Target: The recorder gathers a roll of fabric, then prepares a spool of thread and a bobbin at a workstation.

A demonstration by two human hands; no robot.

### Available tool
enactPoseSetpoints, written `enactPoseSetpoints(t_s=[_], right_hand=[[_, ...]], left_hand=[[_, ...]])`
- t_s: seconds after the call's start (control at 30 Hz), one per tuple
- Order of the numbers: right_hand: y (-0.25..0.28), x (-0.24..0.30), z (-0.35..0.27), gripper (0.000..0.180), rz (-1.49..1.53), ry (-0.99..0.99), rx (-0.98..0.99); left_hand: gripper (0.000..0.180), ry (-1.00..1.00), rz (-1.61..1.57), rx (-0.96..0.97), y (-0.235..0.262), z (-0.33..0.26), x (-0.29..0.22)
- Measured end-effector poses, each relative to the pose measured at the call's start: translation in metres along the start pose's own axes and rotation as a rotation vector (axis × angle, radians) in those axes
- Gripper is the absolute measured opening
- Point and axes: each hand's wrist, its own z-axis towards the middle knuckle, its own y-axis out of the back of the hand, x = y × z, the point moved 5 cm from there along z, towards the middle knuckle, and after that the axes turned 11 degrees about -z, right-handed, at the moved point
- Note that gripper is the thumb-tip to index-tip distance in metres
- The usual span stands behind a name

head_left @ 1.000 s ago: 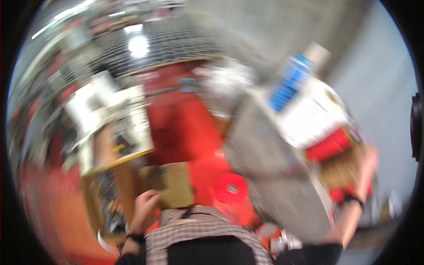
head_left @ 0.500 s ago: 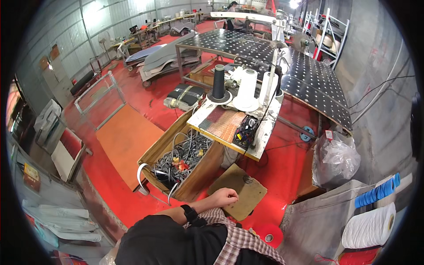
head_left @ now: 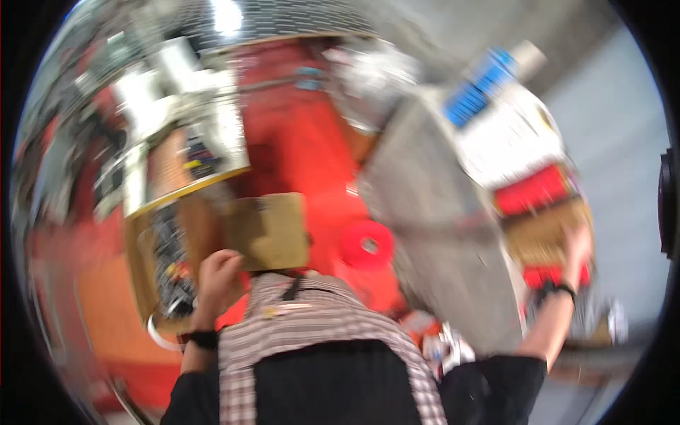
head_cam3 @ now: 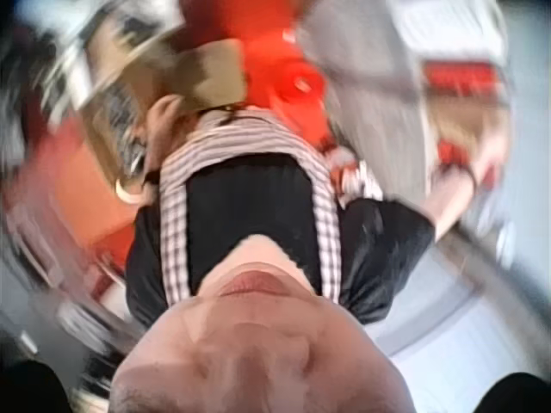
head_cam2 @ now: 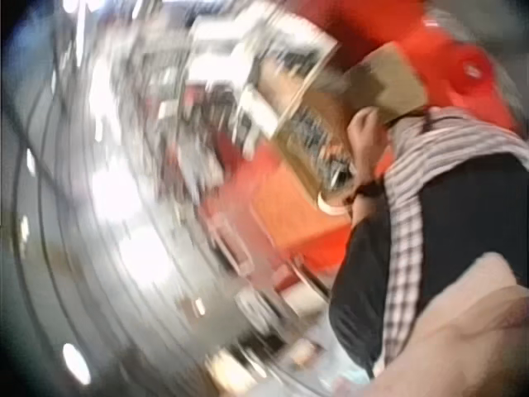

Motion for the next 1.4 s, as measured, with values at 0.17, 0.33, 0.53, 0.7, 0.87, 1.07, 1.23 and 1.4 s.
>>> enactPoseSetpoints(t_s=[0.17,0.33,0.53,0.7,0.87,1.07,1.23,1.4], right_hand=[[0.075,0.038,-0.042,0.07,0.084,-0.016,0.046],[0.134,0.057,-0.068,0.069,0.201,0.088,0.095],[0.155,0.138,-0.13,0.062,0.613,0.538,0.201],[0.18,0.272,-0.231,0.069,0.668,0.964,0.127],[0.188,0.403,-0.327,0.07,0.751,1.269,0.058],[0.214,0.535,-0.4,0.064,0.93,1.446,-0.02],[0.211,0.601,-0.454,0.063,0.843,1.529,-0.078],[0.215,0.61,-0.472,0.058,0.903,1.602,-0.035]], left_hand=[[0.007,0.02,0.138,0.107,0.041,0.036,0.032],[0.005,0.118,0.072,0.099,0.042,0.024,0.025],[0.008,0.091,0.07,0.16,0.029,0.024,0.028],[0.008,0.105,0.074,-0.004,0.037,-0.001,0.013],[0.008,0.109,-0.003,-0.08,0.08,-0.023,0.029],[0.009,0.067,0.067,-0.258,0.124,-0.06,0.035],[0.01,0.109,0.038,-0.463,0.142,-0.094,0.043],[0.009,0.125,-0.058,-0.546,0.151,-0.109,0.055]])
